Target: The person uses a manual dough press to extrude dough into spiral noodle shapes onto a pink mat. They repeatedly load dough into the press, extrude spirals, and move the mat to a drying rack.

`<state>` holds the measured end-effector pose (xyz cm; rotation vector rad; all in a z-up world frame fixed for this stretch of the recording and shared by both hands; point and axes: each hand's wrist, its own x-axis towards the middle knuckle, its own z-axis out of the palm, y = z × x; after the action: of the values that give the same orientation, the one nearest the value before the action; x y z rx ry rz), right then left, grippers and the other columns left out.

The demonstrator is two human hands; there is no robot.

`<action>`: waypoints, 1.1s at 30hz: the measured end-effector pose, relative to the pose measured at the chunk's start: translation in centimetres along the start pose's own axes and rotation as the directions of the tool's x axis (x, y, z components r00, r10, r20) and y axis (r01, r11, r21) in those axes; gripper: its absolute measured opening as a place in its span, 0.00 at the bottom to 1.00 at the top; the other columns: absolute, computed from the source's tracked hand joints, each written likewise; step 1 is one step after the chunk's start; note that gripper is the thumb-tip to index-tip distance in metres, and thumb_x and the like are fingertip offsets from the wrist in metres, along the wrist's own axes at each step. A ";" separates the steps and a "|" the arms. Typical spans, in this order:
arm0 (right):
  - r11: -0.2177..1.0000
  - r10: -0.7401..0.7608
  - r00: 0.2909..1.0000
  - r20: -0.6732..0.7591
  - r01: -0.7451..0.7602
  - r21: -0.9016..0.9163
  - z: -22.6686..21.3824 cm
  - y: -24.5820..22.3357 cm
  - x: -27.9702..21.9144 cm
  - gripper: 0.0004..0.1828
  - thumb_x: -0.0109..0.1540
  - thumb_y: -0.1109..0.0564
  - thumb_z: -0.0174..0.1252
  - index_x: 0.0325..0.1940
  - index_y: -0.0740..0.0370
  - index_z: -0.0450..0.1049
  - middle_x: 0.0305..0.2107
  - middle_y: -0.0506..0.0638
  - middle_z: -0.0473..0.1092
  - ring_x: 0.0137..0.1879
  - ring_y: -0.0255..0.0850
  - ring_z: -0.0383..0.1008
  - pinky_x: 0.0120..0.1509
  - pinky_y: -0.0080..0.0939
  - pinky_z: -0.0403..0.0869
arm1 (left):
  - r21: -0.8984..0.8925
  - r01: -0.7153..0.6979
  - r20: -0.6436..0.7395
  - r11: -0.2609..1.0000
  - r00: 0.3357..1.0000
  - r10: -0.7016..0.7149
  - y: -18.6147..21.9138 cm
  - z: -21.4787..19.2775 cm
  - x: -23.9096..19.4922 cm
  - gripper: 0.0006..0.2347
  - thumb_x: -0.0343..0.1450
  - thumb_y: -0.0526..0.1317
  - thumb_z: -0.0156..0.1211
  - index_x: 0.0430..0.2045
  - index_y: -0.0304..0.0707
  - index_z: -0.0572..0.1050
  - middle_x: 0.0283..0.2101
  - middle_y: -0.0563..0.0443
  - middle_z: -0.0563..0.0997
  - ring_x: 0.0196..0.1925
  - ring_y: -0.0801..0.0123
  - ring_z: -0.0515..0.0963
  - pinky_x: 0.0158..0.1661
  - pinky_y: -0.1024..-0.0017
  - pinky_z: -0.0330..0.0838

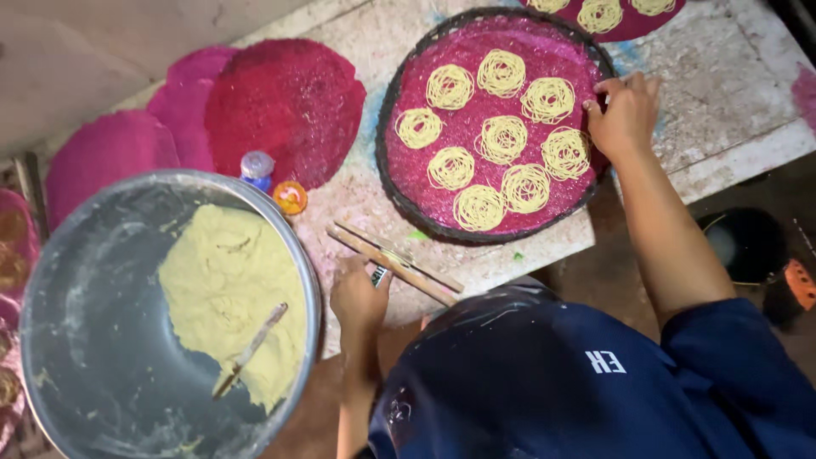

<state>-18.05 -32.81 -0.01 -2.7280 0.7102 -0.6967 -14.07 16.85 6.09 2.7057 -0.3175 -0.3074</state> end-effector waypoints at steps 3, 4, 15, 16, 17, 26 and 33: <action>0.995 0.073 0.997 0.034 -0.075 0.067 0.7 0.1 0.5 0.12 0.60 0.59 0.73 0.42 0.62 0.78 0.42 0.59 0.70 0.52 0.59 0.68 0.56 0.56 0.69 | -0.120 -0.165 -0.221 0.979 0.966 0.135 2.4 -2.6 0.1 0.16 0.67 0.40 0.65 0.46 0.32 0.74 0.46 0.34 0.76 0.50 0.41 0.75 0.50 0.51 0.68; 0.992 0.089 0.995 0.041 -0.092 0.089 0.9 0.4 0.7 0.12 0.59 0.60 0.74 0.42 0.63 0.77 0.40 0.59 0.71 0.50 0.58 0.70 0.53 0.55 0.70 | -0.180 -0.221 -0.245 0.959 0.954 0.173 3.4 -2.9 0.7 0.15 0.68 0.38 0.64 0.46 0.31 0.73 0.46 0.34 0.76 0.51 0.41 0.75 0.51 0.52 0.69; 0.947 -0.024 0.995 0.102 -0.010 0.321 0.5 1.5 2.6 0.13 0.57 0.59 0.70 0.42 0.64 0.76 0.34 0.60 0.75 0.38 0.57 0.76 0.42 0.54 0.73 | 0.084 -0.132 -0.231 0.988 0.961 0.148 10.7 2.2 12.2 0.16 0.69 0.41 0.64 0.48 0.33 0.76 0.50 0.37 0.76 0.55 0.44 0.73 0.55 0.50 0.67; 0.953 -0.065 0.989 0.131 0.022 0.302 0.0 1.4 2.9 0.11 0.58 0.58 0.70 0.40 0.64 0.77 0.33 0.60 0.75 0.37 0.58 0.76 0.41 0.55 0.73 | 0.149 -0.071 -0.232 0.986 0.967 0.105 11.0 2.8 12.8 0.17 0.67 0.43 0.65 0.47 0.33 0.76 0.51 0.37 0.76 0.57 0.45 0.72 0.54 0.48 0.66; 0.954 -0.104 0.989 0.106 0.069 0.292 -0.3 1.2 3.1 0.10 0.59 0.58 0.70 0.40 0.64 0.78 0.33 0.60 0.75 0.38 0.59 0.76 0.42 0.55 0.73 | 0.214 -0.005 -0.233 0.977 0.971 0.056 11.0 3.4 13.3 0.17 0.66 0.44 0.66 0.46 0.33 0.77 0.53 0.37 0.75 0.58 0.46 0.70 0.54 0.47 0.65; 0.812 -0.297 0.949 -0.109 0.311 0.494 -2.8 1.2 3.7 0.06 0.63 0.60 0.65 0.39 0.64 0.74 0.34 0.61 0.73 0.41 0.61 0.75 0.44 0.54 0.73 | 0.315 0.289 -0.378 0.904 0.912 -0.160 10.9 7.3 16.7 0.10 0.74 0.42 0.61 0.41 0.34 0.80 0.55 0.37 0.75 0.62 0.47 0.71 0.56 0.48 0.67; 0.697 -0.184 0.965 0.186 -0.005 0.717 -1.0 2.0 4.5 0.06 0.68 0.61 0.55 0.47 0.65 0.66 0.29 0.63 0.70 0.35 0.58 0.75 0.41 0.53 0.70 | 0.214 0.299 -0.456 0.930 0.873 -0.175 11.4 8.3 16.6 0.13 0.65 0.40 0.67 0.40 0.35 0.79 0.48 0.36 0.77 0.55 0.45 0.73 0.51 0.50 0.69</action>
<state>-15.89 -36.93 1.90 -2.0607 0.1690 -0.4935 -2.42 -0.69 0.50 2.9920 0.1187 0.2978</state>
